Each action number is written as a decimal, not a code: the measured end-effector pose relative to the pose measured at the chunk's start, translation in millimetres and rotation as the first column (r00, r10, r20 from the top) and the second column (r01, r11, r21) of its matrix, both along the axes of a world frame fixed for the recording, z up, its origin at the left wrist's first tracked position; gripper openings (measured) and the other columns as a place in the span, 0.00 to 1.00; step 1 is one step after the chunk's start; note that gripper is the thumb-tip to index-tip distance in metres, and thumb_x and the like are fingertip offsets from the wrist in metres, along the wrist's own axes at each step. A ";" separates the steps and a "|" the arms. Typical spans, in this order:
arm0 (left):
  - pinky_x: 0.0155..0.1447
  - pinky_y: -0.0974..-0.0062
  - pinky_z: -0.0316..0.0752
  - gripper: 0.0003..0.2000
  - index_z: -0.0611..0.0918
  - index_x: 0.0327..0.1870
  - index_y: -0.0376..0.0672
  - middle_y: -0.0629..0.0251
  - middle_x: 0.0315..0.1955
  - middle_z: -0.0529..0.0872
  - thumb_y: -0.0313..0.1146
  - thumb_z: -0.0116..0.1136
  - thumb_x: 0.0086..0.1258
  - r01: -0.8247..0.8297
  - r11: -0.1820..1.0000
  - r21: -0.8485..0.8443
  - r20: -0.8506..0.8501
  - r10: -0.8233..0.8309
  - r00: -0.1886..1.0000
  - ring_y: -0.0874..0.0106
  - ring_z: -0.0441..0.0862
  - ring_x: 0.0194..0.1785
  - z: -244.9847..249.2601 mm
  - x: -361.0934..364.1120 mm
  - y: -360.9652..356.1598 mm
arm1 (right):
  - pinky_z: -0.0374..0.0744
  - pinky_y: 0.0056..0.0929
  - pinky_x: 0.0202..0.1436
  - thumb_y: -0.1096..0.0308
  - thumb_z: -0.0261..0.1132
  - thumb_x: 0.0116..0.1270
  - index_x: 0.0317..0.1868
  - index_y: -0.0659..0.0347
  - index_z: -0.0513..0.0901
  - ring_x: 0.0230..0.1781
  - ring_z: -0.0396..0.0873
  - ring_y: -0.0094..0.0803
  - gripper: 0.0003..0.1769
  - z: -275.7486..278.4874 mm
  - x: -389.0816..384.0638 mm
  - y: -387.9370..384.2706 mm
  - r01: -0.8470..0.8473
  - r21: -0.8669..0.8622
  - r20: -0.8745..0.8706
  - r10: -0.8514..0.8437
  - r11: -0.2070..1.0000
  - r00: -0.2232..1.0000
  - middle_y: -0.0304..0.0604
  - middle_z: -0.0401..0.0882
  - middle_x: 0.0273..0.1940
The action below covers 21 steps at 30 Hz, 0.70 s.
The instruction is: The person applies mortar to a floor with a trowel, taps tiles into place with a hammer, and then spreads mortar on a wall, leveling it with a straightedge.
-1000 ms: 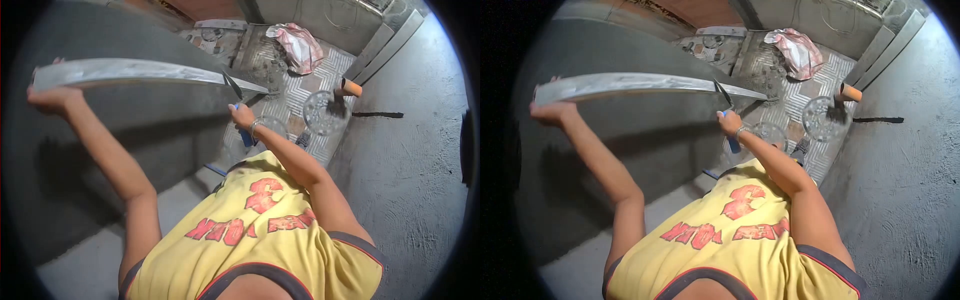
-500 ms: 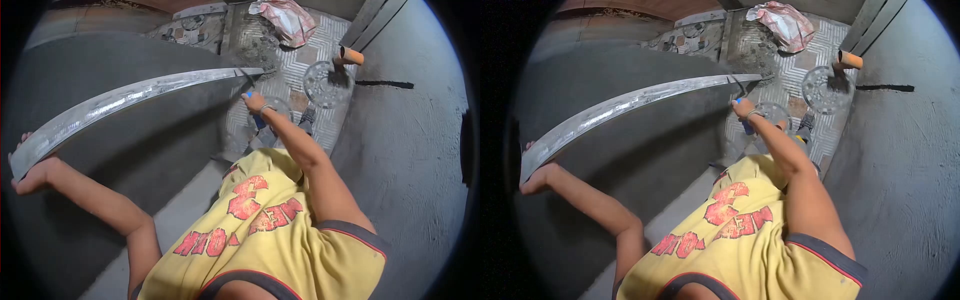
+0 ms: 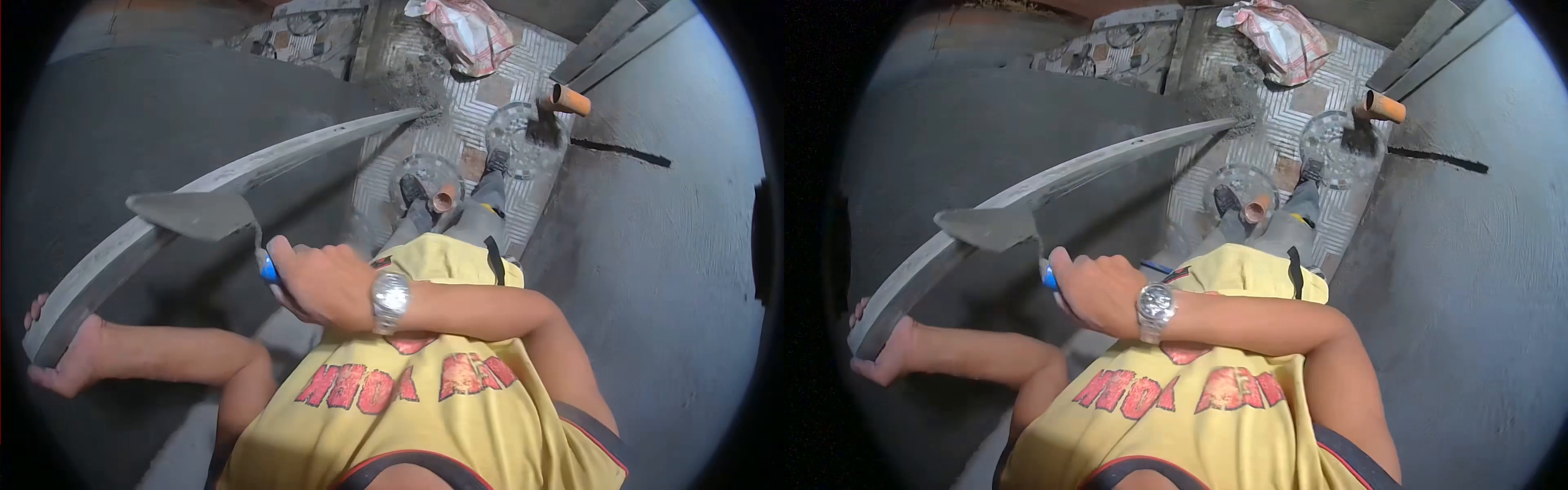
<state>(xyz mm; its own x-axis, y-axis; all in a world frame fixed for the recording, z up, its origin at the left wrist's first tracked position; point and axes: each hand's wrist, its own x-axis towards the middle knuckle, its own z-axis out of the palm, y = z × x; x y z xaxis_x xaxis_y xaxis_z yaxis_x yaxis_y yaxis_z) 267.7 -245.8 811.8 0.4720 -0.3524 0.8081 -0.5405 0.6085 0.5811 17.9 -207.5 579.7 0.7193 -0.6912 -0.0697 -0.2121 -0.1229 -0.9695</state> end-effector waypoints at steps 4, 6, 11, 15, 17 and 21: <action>0.39 0.58 0.70 0.20 0.71 0.32 0.30 0.48 0.32 0.71 0.44 0.44 0.60 -0.080 0.997 0.008 0.014 0.080 0.997 0.56 0.73 0.32 20.5 30.1 13.4 | 0.78 0.51 0.31 0.56 0.60 0.63 0.44 0.66 0.68 0.26 0.81 0.56 0.21 -168.1 -0.6 -10.3 0.185 0.190 -0.234 -0.138 0.964 0.962 0.59 0.80 0.26; 0.40 0.59 0.70 0.19 0.71 0.32 0.31 0.49 0.32 0.71 0.44 0.45 0.59 -0.147 0.989 0.021 0.023 0.147 0.989 0.57 0.72 0.34 23.3 19.2 21.8 | 0.79 0.51 0.34 0.56 0.60 0.63 0.44 0.68 0.70 0.29 0.81 0.58 0.21 -266.7 -16.9 -23.6 0.208 0.209 -0.316 -0.136 0.955 0.939 0.62 0.81 0.28; 0.41 0.59 0.69 0.18 0.72 0.33 0.32 0.51 0.35 0.71 0.44 0.45 0.60 -0.149 0.989 0.011 -0.086 0.150 0.985 0.58 0.71 0.35 14.1 17.6 20.2 | 0.79 0.53 0.39 0.55 0.59 0.64 0.42 0.67 0.71 0.35 0.81 0.60 0.21 -189.6 -42.6 -57.2 0.160 0.205 -0.374 -0.074 0.966 0.924 0.66 0.80 0.31; 0.40 0.58 0.70 0.19 0.73 0.33 0.32 0.51 0.34 0.73 0.43 0.44 0.61 -0.259 0.966 -0.004 -0.102 0.258 0.961 0.57 0.72 0.34 10.5 10.5 15.7 | 0.79 0.52 0.42 0.55 0.59 0.64 0.45 0.65 0.72 0.36 0.81 0.60 0.21 -176.2 -34.6 -36.7 0.081 0.198 -0.309 -0.016 0.977 0.951 0.64 0.81 0.33; 0.40 0.58 0.70 0.18 0.73 0.33 0.32 0.52 0.33 0.74 0.44 0.44 0.60 -0.303 0.953 0.003 -0.116 0.302 0.946 0.57 0.72 0.33 11.5 9.5 17.2 | 0.79 0.50 0.43 0.54 0.59 0.63 0.43 0.68 0.77 0.38 0.81 0.59 0.21 -262.8 -22.2 -29.5 0.187 0.247 -0.389 -0.079 0.951 0.918 0.64 0.81 0.35; 0.38 0.60 0.71 0.18 0.74 0.29 0.33 0.49 0.29 0.75 0.44 0.47 0.54 -0.168 0.985 0.032 -0.093 0.170 0.981 0.56 0.73 0.31 29.3 44.7 38.5 | 0.77 0.51 0.49 0.50 0.60 0.62 0.42 0.68 0.79 0.43 0.80 0.59 0.25 -354.9 -36.3 -72.1 0.218 0.250 -0.490 -0.071 0.944 0.869 0.64 0.81 0.39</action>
